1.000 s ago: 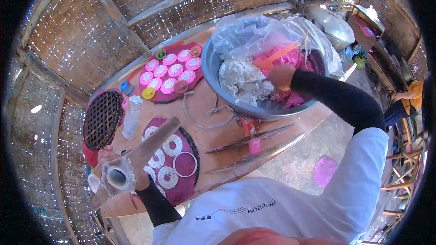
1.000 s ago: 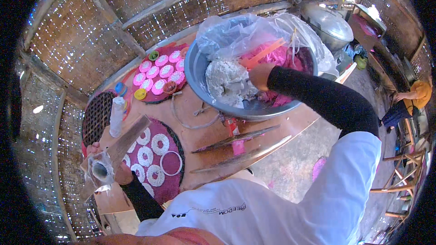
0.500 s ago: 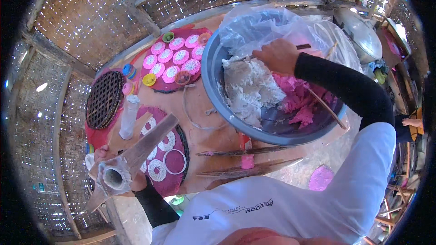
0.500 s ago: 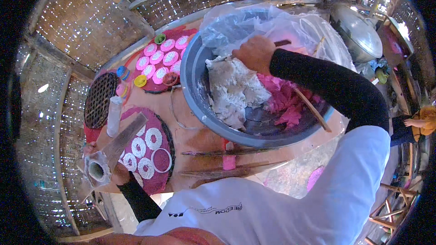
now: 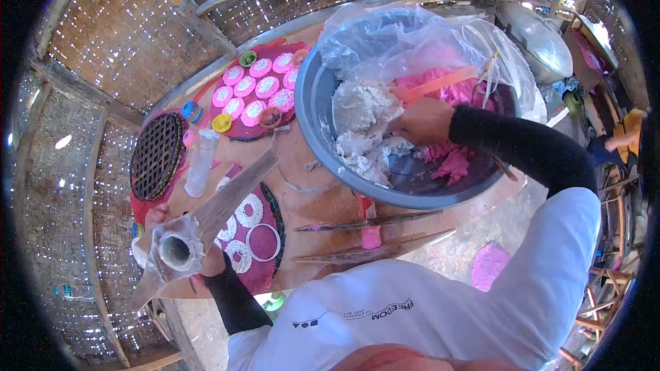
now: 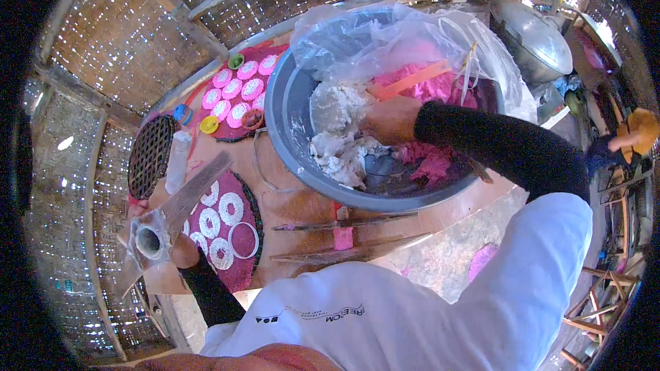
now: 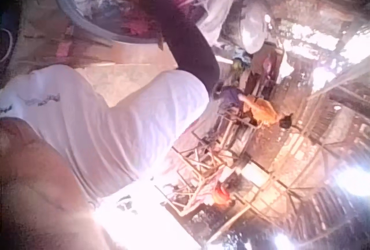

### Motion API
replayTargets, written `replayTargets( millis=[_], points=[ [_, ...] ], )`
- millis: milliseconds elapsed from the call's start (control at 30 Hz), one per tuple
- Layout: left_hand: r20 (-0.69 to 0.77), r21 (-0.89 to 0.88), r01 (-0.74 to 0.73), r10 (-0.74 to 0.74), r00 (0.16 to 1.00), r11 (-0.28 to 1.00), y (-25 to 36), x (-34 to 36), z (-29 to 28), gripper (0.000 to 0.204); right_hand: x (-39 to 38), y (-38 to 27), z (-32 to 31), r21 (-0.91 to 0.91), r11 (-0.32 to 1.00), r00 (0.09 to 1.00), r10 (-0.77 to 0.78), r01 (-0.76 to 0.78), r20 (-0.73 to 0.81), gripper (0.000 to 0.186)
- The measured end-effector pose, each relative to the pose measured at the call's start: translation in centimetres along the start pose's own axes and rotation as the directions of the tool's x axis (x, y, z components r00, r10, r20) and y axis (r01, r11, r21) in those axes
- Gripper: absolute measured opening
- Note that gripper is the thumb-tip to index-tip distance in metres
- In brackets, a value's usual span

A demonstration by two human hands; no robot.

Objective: The person prepares decorative food items by applying white and pink paste to a wooden base and circular molds using a spatula.

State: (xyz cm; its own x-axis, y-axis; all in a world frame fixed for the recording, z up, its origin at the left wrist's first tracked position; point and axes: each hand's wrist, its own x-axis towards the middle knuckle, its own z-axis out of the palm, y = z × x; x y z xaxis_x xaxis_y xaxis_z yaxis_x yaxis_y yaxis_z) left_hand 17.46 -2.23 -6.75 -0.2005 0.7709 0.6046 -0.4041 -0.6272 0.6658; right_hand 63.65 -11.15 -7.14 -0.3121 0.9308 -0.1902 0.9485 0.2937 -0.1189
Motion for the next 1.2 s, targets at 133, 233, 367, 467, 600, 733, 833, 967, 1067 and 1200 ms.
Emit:
replayTargets(
  millis=[133,233,367,467,600,733,833,967,1067,1200],
  points=[
    [0.080,-0.024,0.039,-0.037,0.996,0.999,-0.4,1.4,2.0,0.034,-3.9,-2.7,-2.7,0.236,0.969,0.994,0.092,-0.074,-0.063,0.024],
    [0.164,-0.040,0.091,-0.083,0.983,0.995,-0.9,2.3,4.4,0.034,-6.7,-4.5,-6.2,0.209,0.967,0.971,0.178,-0.142,-0.162,0.022],
    [0.343,0.001,0.196,-0.185,0.921,0.981,0.1,3.4,8.7,0.035,-10.3,-9.1,-11.5,0.058,0.995,0.906,0.100,-0.084,-0.411,0.022],
    [0.493,-0.012,0.454,-0.390,0.778,0.891,-1.0,4.0,10.7,0.035,-9.3,-13.2,-13.1,0.043,0.999,0.816,0.029,-0.005,-0.577,0.021],
    [0.588,0.570,-0.599,0.230,0.776,0.562,1.2,3.3,13.0,0.043,-7.6,-17.4,-14.4,-0.165,0.984,0.808,-0.040,-0.071,-0.588,0.017],
    [0.583,0.464,-0.611,0.298,0.756,0.642,2.9,3.7,12.5,0.036,-4.2,-22.5,-14.5,-0.476,0.860,0.774,-0.174,-0.181,-0.608,0.021],
    [0.706,0.518,-0.780,0.340,0.621,0.352,3.1,4.6,10.8,0.033,-2.1,-25.5,-12.8,-0.571,0.793,0.794,-0.200,-0.212,-0.574,0.024],
    [0.772,0.468,-0.824,0.306,0.558,0.320,4.8,5.2,9.5,0.021,-0.3,-28.4,-10.9,-0.525,0.834,0.789,-0.205,-0.169,-0.579,0.028],
    [0.801,0.500,-0.839,0.254,0.542,0.216,3.7,6.9,7.7,0.021,-1.7,-28.6,-10.6,-0.485,0.850,0.792,-0.147,-0.205,-0.592,0.028],
    [0.708,0.638,-0.760,0.294,0.642,0.124,3.5,9.3,5.3,0.029,-4.6,-28.7,-12.4,-0.380,0.888,0.741,-0.071,-0.258,-0.668,0.029]
  ],
)
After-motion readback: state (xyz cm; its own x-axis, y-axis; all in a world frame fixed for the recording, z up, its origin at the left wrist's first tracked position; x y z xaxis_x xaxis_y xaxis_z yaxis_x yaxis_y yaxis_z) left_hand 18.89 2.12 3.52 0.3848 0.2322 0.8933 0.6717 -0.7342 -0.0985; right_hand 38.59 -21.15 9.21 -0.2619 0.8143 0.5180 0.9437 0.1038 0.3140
